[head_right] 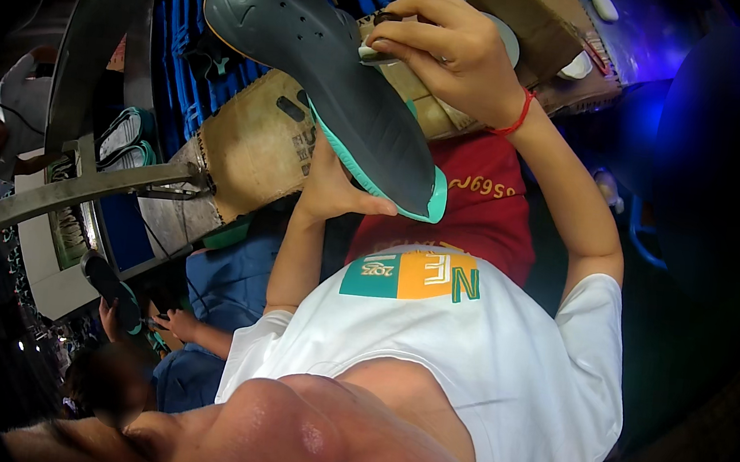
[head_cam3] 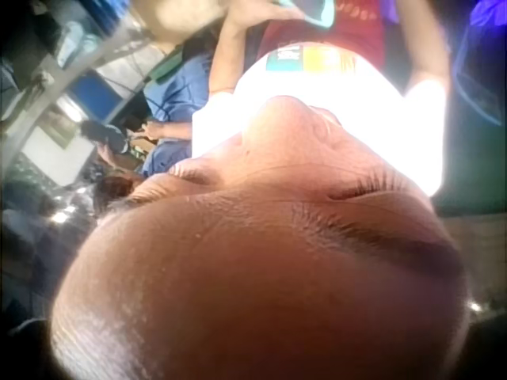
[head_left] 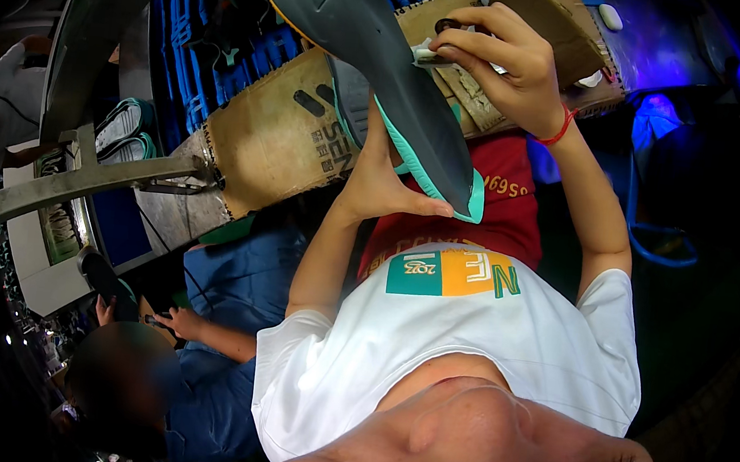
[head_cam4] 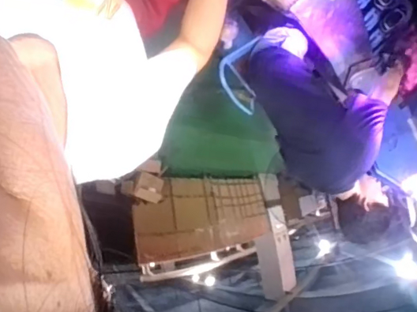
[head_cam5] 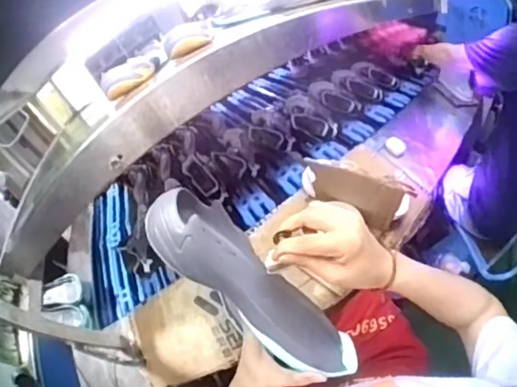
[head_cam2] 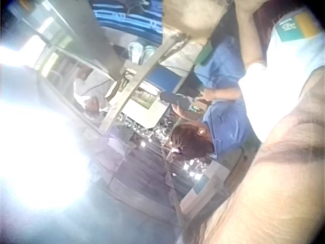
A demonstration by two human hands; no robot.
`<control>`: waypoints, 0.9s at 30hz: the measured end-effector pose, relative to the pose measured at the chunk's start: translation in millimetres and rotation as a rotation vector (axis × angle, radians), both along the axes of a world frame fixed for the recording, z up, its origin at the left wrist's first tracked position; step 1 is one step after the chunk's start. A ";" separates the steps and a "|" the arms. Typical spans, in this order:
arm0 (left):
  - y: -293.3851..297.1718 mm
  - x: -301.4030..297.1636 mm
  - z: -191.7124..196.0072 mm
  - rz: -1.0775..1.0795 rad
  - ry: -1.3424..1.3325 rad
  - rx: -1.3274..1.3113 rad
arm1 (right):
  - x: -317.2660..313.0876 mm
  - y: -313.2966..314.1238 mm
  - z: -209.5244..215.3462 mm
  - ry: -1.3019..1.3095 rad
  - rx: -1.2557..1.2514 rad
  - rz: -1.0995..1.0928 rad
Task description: The person repeatedly wipes the soles of multiple dark-colored sandals with a white cloth. They pick up each sandal from a cardboard surface, wipe the sole, and place it back down, continuing the process throughout the clip.
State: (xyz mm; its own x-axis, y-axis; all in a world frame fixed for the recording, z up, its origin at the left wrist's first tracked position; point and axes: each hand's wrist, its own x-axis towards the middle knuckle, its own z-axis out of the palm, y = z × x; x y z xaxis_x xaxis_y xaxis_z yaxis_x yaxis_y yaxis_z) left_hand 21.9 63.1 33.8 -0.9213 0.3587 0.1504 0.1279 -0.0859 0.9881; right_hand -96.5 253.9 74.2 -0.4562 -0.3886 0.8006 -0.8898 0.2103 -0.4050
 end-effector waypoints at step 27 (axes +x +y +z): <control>-58.4 -293.5 257.3 0.753 0.549 0.345 | 53.8 83.5 2.0 -0.546 -0.489 -0.131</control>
